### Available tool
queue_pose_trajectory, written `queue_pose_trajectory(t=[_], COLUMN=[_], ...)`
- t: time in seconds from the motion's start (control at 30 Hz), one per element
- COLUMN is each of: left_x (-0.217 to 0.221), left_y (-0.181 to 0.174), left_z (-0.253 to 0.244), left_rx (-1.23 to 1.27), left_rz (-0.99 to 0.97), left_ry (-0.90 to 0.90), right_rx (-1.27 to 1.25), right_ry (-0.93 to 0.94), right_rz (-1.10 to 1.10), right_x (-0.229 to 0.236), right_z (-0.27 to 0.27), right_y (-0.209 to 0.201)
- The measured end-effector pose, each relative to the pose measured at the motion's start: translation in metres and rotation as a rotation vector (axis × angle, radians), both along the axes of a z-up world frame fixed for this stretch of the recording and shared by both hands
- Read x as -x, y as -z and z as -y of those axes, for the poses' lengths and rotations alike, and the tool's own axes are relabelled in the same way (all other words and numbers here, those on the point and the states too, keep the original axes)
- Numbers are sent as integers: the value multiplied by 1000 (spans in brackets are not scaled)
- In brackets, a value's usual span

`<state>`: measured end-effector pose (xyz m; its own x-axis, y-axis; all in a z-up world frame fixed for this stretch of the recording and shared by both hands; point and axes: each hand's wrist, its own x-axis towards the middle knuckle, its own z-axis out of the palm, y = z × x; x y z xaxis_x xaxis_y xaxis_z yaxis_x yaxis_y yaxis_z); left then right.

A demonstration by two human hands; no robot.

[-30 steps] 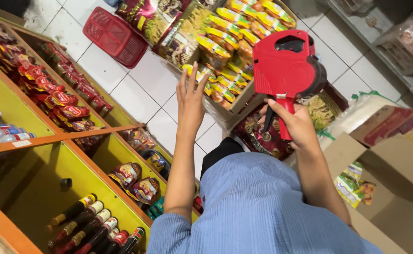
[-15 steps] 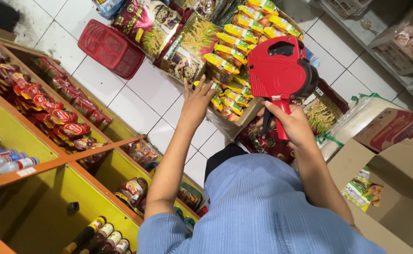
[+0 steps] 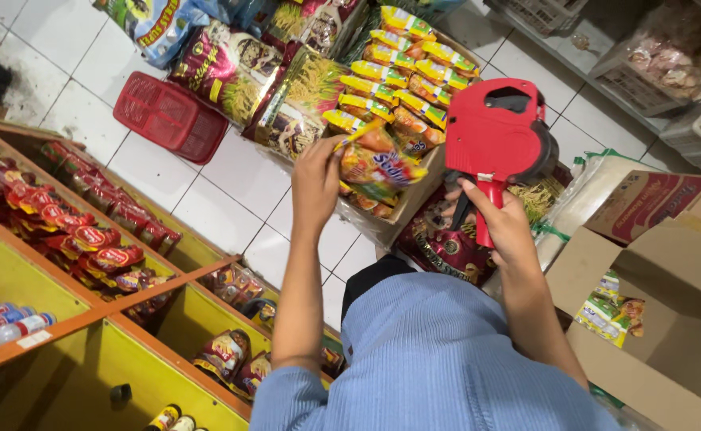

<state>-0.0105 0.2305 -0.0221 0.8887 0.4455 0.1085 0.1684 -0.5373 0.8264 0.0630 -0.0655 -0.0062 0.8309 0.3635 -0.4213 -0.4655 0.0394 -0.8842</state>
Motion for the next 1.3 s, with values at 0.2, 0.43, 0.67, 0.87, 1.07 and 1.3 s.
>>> queue_pose_trajectory(t=[0.2,0.43,0.67,0.87,1.07,1.3], left_x=[6,14,18,15,3,13], left_y=[25,24,-1,1,5,6], left_z=[54,73,82,90,82,91], left_rx=[1060,1076,1124,1175,1065,961], left_rz=[140,61,-28,-9,130,123], left_ry=[-78,93,246,165,54,-36], right_rx=[5,-107,-102,57,299,211], right_ry=[102,192,275,237,26,-104], right_rz=[133,176,156,403,478,527], right_x=[10,20,24,24,37,53], right_z=[19,12,17,27,40,15], right_y=[28,6,5,2,-31,-46])
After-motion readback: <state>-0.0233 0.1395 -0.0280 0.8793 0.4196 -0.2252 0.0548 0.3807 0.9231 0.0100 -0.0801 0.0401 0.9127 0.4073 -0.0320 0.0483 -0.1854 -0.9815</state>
